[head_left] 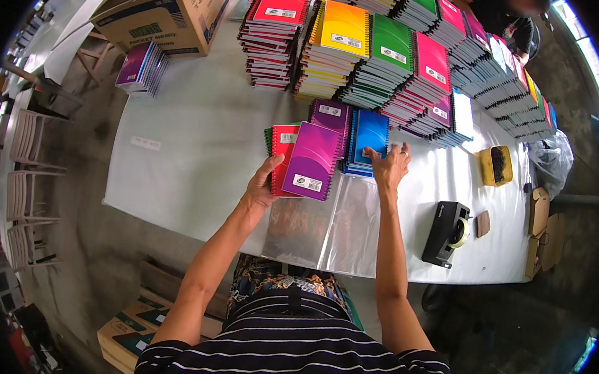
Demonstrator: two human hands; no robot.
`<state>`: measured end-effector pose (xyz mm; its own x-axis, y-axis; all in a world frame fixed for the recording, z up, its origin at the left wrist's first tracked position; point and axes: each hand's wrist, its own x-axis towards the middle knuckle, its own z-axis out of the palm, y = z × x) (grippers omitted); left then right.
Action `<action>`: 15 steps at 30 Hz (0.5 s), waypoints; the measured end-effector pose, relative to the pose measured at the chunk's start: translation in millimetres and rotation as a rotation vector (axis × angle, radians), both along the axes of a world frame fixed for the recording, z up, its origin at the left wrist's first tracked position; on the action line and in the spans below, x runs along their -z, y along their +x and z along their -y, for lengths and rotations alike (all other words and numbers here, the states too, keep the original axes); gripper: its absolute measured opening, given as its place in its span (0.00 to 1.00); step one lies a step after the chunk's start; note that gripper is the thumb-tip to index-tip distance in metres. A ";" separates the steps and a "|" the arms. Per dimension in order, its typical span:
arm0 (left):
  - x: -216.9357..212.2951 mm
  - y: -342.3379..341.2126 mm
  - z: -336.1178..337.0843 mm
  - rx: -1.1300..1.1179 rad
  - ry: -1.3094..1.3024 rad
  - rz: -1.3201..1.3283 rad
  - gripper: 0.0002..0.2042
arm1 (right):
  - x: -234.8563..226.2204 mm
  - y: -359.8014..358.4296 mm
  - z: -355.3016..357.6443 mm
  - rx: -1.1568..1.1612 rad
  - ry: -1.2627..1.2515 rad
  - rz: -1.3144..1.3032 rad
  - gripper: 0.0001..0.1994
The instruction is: The person repeatedly picks up small spiral-bound notebooks, places them into clear plastic sleeves, and seals the sleeves with tape. The person stacks the packaged notebooks on the table and continues the process with additional notebooks.
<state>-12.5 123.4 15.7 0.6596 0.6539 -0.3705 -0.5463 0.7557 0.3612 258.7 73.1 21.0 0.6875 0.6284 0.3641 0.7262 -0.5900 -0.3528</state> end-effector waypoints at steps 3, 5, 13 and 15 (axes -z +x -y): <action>1.0 11.3 0.0 0.038 0.028 0.009 0.32 | 13.5 32.0 5.1 -0.033 -0.036 -0.387 0.20; 9.7 9.9 -0.5 0.079 0.078 -0.014 0.36 | -16.1 37.3 4.1 -0.163 0.092 -0.570 0.16; -23.6 58.0 34.8 0.290 0.206 -0.093 0.44 | -184.8 57.4 -13.7 -1.427 -0.252 -0.581 0.13; -15.7 72.3 47.7 0.305 0.091 -0.007 0.44 | -173.8 33.1 -27.3 -1.446 -0.419 -0.523 0.12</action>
